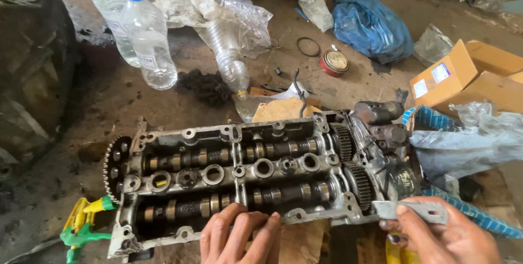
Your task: The person uses a small metal scraper to remove grime and residue from the surface of a disassembled engine cylinder head. They repeatedly scrape and wipe the metal surfaces, focusing on the camshaft area and surrounding grooves.
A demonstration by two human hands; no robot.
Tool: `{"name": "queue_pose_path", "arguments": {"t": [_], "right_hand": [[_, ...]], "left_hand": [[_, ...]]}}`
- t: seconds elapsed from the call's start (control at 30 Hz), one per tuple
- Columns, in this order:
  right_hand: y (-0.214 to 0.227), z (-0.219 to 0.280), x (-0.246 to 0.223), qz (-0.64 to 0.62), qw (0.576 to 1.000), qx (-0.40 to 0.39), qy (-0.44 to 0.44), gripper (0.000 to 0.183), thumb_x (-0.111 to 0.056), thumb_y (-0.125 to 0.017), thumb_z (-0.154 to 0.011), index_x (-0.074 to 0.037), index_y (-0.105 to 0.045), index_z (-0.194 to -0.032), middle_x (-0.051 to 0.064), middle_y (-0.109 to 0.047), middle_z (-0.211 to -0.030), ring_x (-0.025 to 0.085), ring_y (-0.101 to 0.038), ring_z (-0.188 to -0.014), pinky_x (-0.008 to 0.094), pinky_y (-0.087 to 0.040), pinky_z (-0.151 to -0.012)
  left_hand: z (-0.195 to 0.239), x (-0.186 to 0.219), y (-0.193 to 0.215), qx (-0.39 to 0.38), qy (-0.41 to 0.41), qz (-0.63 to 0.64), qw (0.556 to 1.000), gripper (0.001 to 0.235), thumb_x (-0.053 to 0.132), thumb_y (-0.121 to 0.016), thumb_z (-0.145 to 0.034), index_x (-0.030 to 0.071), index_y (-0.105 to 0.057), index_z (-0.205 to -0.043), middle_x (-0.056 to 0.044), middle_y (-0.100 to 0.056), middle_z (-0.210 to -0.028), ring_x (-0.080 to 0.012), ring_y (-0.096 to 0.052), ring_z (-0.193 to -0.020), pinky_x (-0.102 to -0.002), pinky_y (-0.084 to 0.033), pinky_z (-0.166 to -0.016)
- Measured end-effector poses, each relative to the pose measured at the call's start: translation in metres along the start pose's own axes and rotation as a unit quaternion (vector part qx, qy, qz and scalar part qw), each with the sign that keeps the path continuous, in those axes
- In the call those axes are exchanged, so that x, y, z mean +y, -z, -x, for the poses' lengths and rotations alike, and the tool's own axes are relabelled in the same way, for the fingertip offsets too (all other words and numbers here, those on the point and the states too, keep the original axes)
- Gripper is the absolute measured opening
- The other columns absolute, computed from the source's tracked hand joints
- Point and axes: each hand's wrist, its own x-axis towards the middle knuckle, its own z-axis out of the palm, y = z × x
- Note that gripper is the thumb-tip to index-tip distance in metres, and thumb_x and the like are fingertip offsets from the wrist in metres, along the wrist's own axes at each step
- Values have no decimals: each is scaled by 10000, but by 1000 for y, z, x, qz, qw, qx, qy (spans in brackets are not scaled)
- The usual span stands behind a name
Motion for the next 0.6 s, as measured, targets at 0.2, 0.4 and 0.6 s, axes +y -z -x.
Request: {"name": "queue_pose_path", "arguments": {"t": [0.2,0.4,0.6], "right_hand": [[-27,20,-26,68,998,-10,-14,188,-74,-744,-871,9,-722,-1038,190,-819,-800,200,-743,-706,328,-563,-659],[-69,51,-37,224,974,8,-19,152,-85,-779,-884,-32,-816,-1021,145,-786,-806,174,-791,-708,300,-598,-701],[-80,47,-38,217,939,42,265,209,-201,-796,-715,-95,-766,-893,47,-785,-717,89,-747,-653,304,-592,-647]], "left_hand": [[0,-3,-6,47,-23,11,999,186,262,-869,-700,241,-796,-870,102,-668,-817,-174,-642,-929,-388,-478,-893],[-1,-1,1,20,-18,12,1000,208,241,-854,-687,230,-796,-887,91,-689,-845,-182,-654,-949,-397,-485,-878],[1,-5,9,28,-41,21,999,233,196,-825,-687,198,-794,-919,34,-703,-889,-234,-667,-988,-409,-502,-890]]}}
